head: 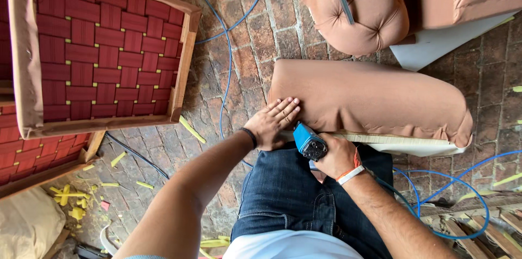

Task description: The person uses a pneumatic staple gun to attach brown fabric to a rectangular cushion. They smooth and fold the fabric edges, then staple along the sides and corners to secure the covering.

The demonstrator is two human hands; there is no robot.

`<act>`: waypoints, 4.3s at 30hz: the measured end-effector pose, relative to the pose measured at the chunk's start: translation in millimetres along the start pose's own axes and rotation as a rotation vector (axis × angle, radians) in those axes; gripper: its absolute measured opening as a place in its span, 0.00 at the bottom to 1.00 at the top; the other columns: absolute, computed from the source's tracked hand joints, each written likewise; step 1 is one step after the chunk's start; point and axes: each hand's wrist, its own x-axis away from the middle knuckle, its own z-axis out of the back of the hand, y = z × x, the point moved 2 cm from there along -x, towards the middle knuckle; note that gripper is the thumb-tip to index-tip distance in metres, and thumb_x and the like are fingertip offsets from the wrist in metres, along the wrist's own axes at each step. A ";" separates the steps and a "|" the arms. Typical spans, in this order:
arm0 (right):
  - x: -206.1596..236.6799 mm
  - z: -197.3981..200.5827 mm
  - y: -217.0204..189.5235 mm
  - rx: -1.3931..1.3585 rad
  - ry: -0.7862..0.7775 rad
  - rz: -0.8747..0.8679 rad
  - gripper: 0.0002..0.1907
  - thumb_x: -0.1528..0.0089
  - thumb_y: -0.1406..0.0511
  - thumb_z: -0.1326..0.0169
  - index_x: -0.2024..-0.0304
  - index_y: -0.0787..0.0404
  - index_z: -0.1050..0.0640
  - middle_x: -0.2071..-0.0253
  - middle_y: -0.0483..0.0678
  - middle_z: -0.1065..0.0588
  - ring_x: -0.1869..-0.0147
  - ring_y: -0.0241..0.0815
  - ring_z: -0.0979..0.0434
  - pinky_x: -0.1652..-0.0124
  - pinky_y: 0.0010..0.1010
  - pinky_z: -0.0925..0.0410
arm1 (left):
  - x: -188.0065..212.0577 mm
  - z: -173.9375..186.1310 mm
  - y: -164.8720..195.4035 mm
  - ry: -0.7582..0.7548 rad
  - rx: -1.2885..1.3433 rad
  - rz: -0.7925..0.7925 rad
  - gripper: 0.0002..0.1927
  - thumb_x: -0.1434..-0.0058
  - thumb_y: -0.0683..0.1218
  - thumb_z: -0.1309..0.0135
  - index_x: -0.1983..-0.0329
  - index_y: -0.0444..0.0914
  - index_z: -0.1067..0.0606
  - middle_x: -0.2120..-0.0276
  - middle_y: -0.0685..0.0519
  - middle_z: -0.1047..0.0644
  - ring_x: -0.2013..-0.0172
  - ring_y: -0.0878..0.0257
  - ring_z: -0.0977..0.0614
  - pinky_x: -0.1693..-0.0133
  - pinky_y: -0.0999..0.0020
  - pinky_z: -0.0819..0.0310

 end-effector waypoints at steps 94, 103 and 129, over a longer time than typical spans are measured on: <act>42.9 98.0 179.6 0.092 0.561 -0.274 0.55 0.53 0.64 0.28 0.28 0.66 0.42 0.46 0.68 0.25 0.42 0.70 0.26 0.41 0.52 0.36 | -173.1 1.8 98.4 -0.065 -0.181 -0.022 0.55 0.42 0.76 0.56 0.21 0.46 0.57 0.27 0.30 0.52 0.29 0.31 0.48 0.33 0.33 0.56; 66.4 96.0 145.2 -0.088 0.230 -0.341 0.42 0.48 0.61 0.33 0.34 0.67 0.34 0.60 0.66 0.21 0.58 0.67 0.20 0.58 0.52 0.28 | -162.7 -15.6 99.3 0.077 -0.152 -0.037 0.56 0.42 0.77 0.56 0.21 0.43 0.56 0.27 0.28 0.51 0.28 0.31 0.47 0.32 0.35 0.55; 62.3 43.6 62.7 -0.707 -0.041 -0.733 0.04 0.43 0.66 0.40 0.67 0.60 0.20 0.83 0.47 0.26 0.85 0.38 0.29 0.81 0.34 0.34 | -128.8 -21.3 98.0 0.232 -0.126 -0.058 0.63 0.44 0.80 0.56 0.24 0.28 0.52 0.24 0.34 0.50 0.24 0.40 0.48 0.26 0.46 0.59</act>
